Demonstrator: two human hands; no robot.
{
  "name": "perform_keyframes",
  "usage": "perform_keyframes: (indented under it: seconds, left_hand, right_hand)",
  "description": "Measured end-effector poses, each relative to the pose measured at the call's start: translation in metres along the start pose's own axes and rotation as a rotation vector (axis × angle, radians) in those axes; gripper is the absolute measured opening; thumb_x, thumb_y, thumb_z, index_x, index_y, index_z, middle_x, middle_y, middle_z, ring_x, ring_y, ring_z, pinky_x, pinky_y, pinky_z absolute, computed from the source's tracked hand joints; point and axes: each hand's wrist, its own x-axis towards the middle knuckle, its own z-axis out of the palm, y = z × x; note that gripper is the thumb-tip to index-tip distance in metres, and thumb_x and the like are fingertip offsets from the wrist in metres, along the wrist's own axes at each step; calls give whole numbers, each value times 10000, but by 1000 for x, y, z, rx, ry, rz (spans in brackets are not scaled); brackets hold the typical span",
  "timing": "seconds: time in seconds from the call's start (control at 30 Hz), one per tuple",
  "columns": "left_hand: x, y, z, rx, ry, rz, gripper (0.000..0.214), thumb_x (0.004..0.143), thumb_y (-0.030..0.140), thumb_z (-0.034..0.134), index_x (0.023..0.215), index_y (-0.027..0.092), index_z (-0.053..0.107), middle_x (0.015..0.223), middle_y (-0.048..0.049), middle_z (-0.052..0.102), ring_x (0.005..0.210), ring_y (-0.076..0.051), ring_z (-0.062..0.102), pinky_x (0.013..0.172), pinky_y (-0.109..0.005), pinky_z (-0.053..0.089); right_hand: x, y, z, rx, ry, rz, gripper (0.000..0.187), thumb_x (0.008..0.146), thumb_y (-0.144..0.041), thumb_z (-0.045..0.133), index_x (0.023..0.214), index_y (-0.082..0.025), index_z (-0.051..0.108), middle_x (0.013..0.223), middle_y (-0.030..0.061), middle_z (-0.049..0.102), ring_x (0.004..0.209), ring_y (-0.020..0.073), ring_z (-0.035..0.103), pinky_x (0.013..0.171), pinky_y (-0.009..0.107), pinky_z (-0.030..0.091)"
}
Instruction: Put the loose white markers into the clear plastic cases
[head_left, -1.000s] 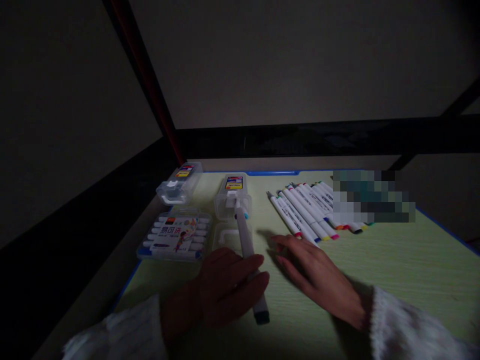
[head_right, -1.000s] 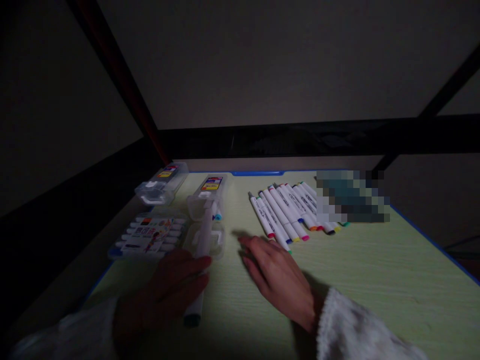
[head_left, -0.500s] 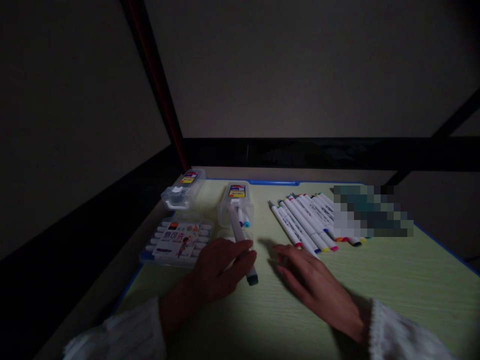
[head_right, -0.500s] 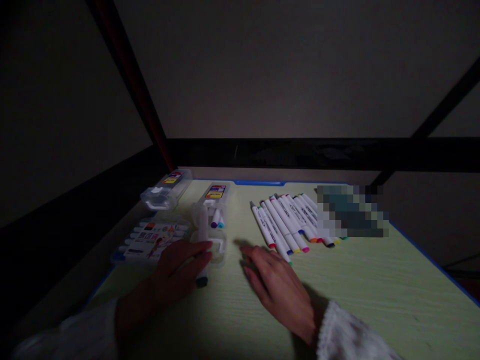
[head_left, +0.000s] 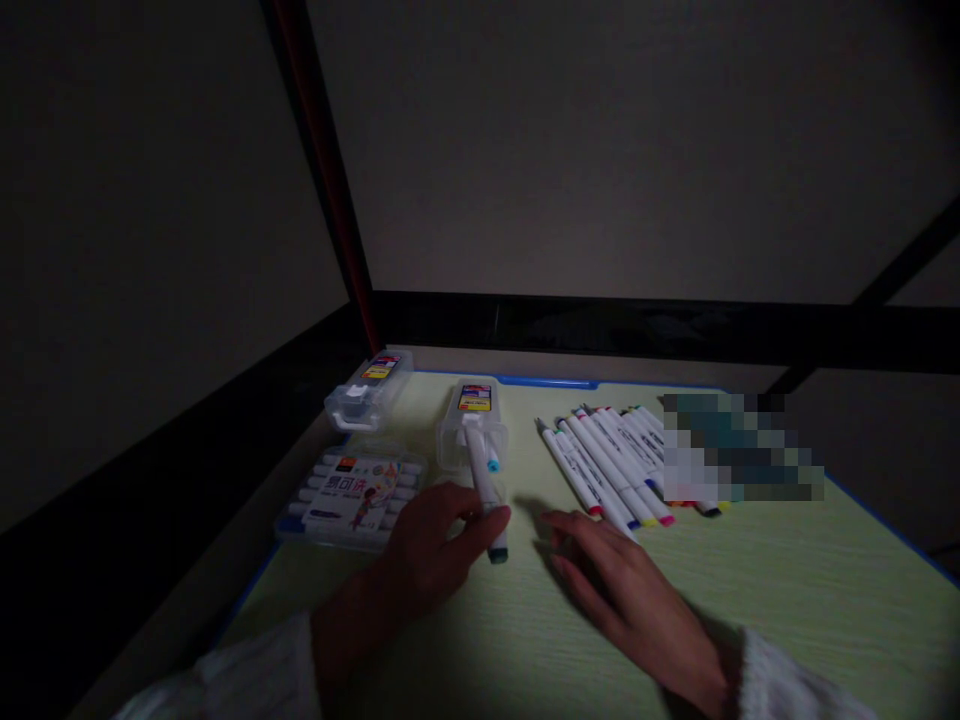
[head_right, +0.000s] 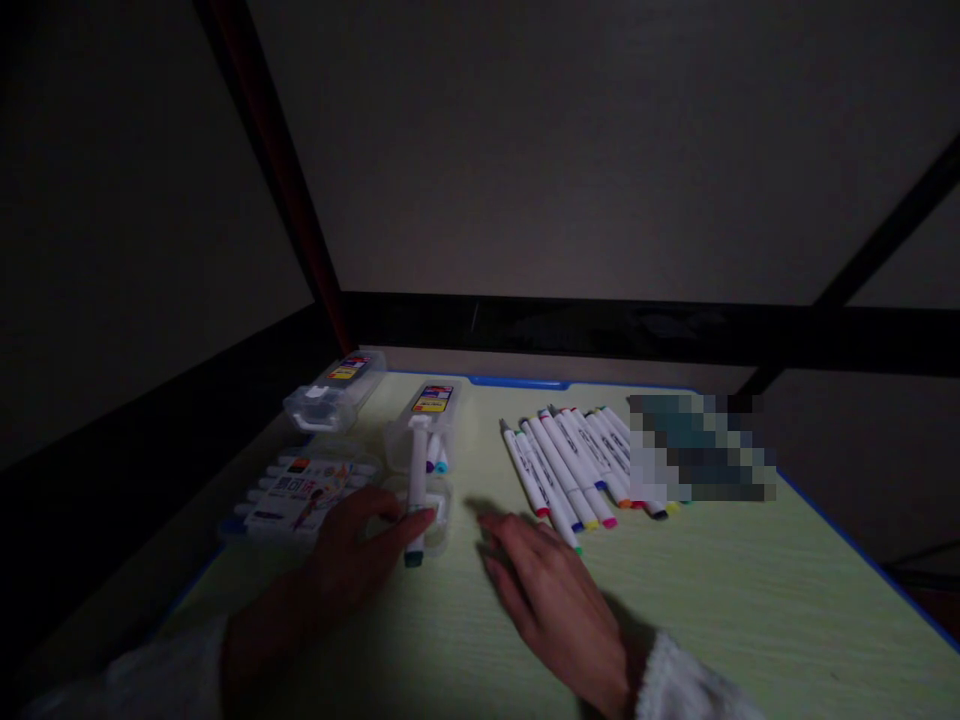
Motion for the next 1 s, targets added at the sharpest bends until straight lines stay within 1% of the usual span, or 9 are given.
perform_keyframes:
  seconds: [0.2, 0.27, 0.37, 0.47, 0.57, 0.63, 0.7, 0.83, 1.0]
  left_hand:
    - [-4, -4, 3, -18, -54, -115, 340, 877, 349, 480, 587, 175, 515, 533, 39, 489, 514, -92, 489, 522, -214, 414]
    - [-2, -4, 2, -17, -44, -72, 348, 891, 348, 447, 605, 175, 543, 540, 32, 502, 516, -95, 494, 519, -214, 417]
    - [-1, -3, 1, 24, 2, 55, 321, 910, 313, 406, 705, 179, 612, 577, 19, 534, 545, -101, 516, 546, -212, 432]
    - [0, -6, 2, 93, 61, 169, 296, 922, 250, 378, 789, 186, 635, 609, 16, 536, 572, -100, 517, 550, -201, 426]
    - [2, -9, 2, 148, 128, 266, 296, 920, 197, 366, 799, 172, 634, 644, 2, 527, 583, -97, 499, 535, -192, 411]
    - [4, -10, 1, 188, 124, 324, 274, 909, 168, 384, 802, 163, 636, 662, -7, 525, 591, -97, 491, 530, -187, 406]
    - [6, -10, 0, 216, 97, 343, 261, 897, 143, 394, 803, 157, 637, 677, -13, 527, 600, -97, 489, 535, -186, 410]
    - [6, -11, -1, 226, 69, 313, 266, 867, 98, 384, 801, 155, 636, 697, -15, 527, 610, -97, 488, 537, -183, 422]
    - [1, -16, 1, 186, 52, 279, 290, 789, 39, 393, 899, 164, 630, 755, -24, 531, 654, -105, 503, 573, -195, 457]
  right_hand:
    - [0, 0, 0, -15, 0, -6, 222, 895, -219, 359, 1076, -179, 480, 938, 100, 651, 813, 215, 633, 720, 408, 537]
    - [0, 0, 0, -9, 1, -12, 226, 892, -218, 364, 1081, -176, 481, 936, 98, 652, 813, 212, 633, 721, 401, 536]
    - [0, 0, -1, -9, 19, -17, 226, 883, -210, 376, 1074, -176, 491, 936, 95, 653, 816, 210, 632, 725, 391, 534]
    - [0, 0, -1, -12, 11, -9, 224, 881, -206, 377, 1067, -177, 498, 928, 93, 653, 800, 208, 629, 711, 386, 534]
    - [0, -1, -2, -11, -14, -1, 222, 886, -206, 370, 1072, -178, 489, 930, 94, 648, 805, 214, 624, 711, 400, 533]
    - [0, -1, -2, -9, -31, 8, 224, 889, -208, 368, 1081, -179, 481, 937, 93, 645, 817, 219, 621, 722, 414, 529]
    - [0, -1, -3, -2, -42, 14, 224, 893, -214, 366, 1083, -179, 480, 943, 93, 643, 827, 221, 619, 732, 423, 527]
    - [0, -1, -3, 11, -46, 4, 231, 891, -215, 365, 1085, -177, 485, 949, 94, 642, 837, 220, 619, 740, 414, 525]
    - [-1, 0, -2, 3, -51, -7, 246, 883, -201, 374, 1102, -172, 481, 954, 94, 641, 839, 213, 616, 744, 396, 521]
